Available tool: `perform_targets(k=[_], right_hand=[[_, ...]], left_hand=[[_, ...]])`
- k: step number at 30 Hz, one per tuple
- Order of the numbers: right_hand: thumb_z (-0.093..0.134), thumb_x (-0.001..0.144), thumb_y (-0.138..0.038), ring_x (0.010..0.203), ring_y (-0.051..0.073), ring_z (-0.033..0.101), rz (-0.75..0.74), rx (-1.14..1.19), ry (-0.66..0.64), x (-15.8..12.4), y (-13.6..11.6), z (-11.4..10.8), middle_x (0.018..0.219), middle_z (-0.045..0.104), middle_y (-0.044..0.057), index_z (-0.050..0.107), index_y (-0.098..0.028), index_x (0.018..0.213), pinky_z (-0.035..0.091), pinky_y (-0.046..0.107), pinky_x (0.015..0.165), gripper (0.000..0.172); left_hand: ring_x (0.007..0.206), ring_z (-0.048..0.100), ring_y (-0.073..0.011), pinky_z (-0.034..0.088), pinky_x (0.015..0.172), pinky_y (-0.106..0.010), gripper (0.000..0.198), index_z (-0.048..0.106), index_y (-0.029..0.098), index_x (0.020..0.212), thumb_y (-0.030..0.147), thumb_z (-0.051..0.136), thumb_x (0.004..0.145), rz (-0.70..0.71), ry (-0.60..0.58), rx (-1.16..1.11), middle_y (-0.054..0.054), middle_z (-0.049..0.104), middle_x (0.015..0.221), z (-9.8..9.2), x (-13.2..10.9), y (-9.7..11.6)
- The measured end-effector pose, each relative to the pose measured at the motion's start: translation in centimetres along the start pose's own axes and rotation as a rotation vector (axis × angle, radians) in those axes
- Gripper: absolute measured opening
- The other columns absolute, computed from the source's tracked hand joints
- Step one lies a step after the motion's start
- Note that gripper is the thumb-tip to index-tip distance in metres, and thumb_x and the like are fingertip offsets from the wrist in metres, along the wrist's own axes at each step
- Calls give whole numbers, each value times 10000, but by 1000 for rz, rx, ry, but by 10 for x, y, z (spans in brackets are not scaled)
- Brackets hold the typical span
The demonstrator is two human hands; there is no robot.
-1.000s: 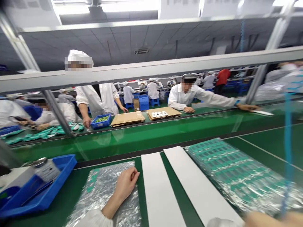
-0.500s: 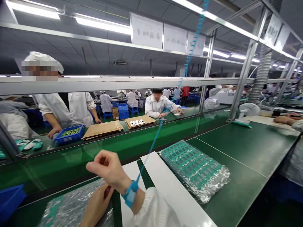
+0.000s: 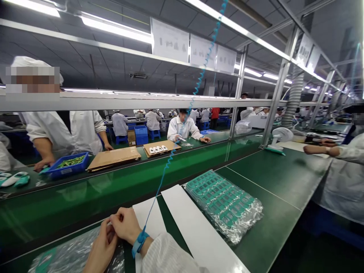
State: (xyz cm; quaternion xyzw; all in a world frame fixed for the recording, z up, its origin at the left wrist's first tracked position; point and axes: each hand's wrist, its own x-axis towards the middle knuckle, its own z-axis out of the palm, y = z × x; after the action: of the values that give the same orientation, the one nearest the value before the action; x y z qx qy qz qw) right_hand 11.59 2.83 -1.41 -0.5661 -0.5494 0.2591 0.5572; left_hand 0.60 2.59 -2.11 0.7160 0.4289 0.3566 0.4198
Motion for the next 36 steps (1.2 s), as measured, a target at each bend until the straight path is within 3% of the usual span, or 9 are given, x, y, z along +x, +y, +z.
perform_targets(k=[4,9,17,26,36], right_hand=[[559,735,-154,494,84,440,-6,-33,-29,0,6,2,519,451,-62,461,-181,580,289,181,457,185],[537,676,-100,506,84,456,-47,-128,-46,2,12,0,537,471,-63,466,-186,598,285,173,457,136],[534,695,-114,515,86,455,-36,-147,-67,1,10,-1,540,476,-58,459,-186,593,282,179,465,145],[513,721,-131,530,92,472,-24,-144,-89,0,9,-1,561,489,-49,457,-188,611,300,176,470,136],[566,688,-170,538,95,511,-15,-191,-71,2,11,-2,568,510,-57,506,-190,626,317,167,469,89]], left_hand=[[974,677,-307,549,806,-418,630,307,164,1341,440,432,789,19,21,41,-165,671,1122,1,4,-12],[1007,664,-310,550,784,-399,590,337,192,1352,378,424,799,49,1,128,-140,676,1119,0,8,-20],[1014,653,-319,535,801,-421,601,301,159,1368,380,381,815,45,-16,141,-138,689,1013,0,5,-15],[911,688,-290,553,753,-389,575,333,174,1354,371,375,816,25,-31,145,-146,681,1069,-2,0,0],[879,706,-307,569,648,-355,569,411,192,1286,381,464,752,76,10,161,-117,723,979,-4,17,-31]])
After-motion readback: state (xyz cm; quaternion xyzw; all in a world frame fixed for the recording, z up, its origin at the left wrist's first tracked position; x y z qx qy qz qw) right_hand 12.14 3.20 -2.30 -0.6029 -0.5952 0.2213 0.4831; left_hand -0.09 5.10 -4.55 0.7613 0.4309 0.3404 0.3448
